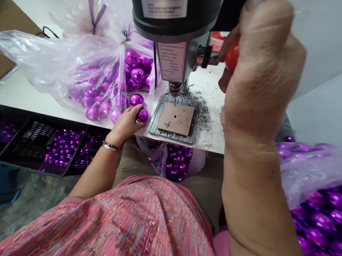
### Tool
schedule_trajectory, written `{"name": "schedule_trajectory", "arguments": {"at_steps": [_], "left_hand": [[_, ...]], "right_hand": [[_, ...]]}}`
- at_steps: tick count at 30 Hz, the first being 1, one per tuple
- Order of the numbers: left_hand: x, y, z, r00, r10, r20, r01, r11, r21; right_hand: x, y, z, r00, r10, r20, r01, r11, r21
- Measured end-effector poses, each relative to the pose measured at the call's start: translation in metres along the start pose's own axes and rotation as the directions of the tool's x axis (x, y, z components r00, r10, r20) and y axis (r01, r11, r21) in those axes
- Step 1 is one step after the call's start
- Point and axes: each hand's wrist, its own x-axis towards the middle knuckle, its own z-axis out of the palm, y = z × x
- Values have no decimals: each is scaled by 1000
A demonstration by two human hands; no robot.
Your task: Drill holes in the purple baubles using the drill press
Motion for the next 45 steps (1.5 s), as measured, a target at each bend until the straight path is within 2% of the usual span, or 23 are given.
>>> {"name": "schedule_trajectory", "arguments": {"at_steps": [3, 5, 7, 10, 15, 18, 20, 21, 23, 26, 28, 31, 35, 40, 45], "left_hand": [[4, -3, 1, 997, -26, -68, 4, 955, -295], [6, -2, -2, 997, -14, -75, -27, 854, -520], [6, 3, -4, 998, 40, -45, -60, 741, -669], [1, 15, -3, 994, 97, 46, -25, 625, -780], [-3, 35, 14, 959, 91, 267, 218, 357, -908], [1, 45, 23, 940, 48, 339, 314, 271, -910], [5, 52, 25, 935, 17, 354, 334, 290, -897], [7, 55, 24, 935, 8, 355, 333, 329, -884], [11, 64, 22, 942, 0, 335, 299, 453, -840], [14, 73, 19, 960, 10, 279, 205, 654, -729], [16, 76, 18, 965, 24, 261, 159, 740, -654], [17, 78, 18, 965, 36, 260, 119, 821, -559], [20, 81, 18, 972, 44, 230, 57, 908, -414], [28, 89, 20, 974, 165, 158, -104, 936, -336], [33, 94, 25, 969, 170, 179, -102, 937, -333]], "right_hand": [[0, 3, -2, 998, -53, 32, 53, 999, 5], [1, 6, -3, 995, -86, 39, 86, 996, 9], [2, 8, -3, 993, -107, 43, 106, 994, 14], [2, 9, -3, 992, -111, 54, 109, 993, 33], [-2, 2, 2, 989, -109, 101, 94, 985, 145], [-3, -4, 6, 992, -65, 108, 44, 982, 186], [-4, -6, 8, 994, -31, 101, 6, 971, 238], [-4, -7, 8, 995, -19, 101, -8, 965, 263], [-5, -8, 7, 995, 0, 102, -30, 958, 285], [-8, -9, 5, 993, -3, 121, -25, 973, 228], [-10, -10, 3, 992, -14, 129, -10, 983, 182], [-12, -11, 0, 991, -20, 132, 1, 990, 144], [-12, -10, 0, 990, -15, 140, 0, 994, 110], [-11, -8, 1, 993, -32, 113, 27, 999, 42], [-10, -6, 0, 989, -38, 143, 21, 993, 115]]}}
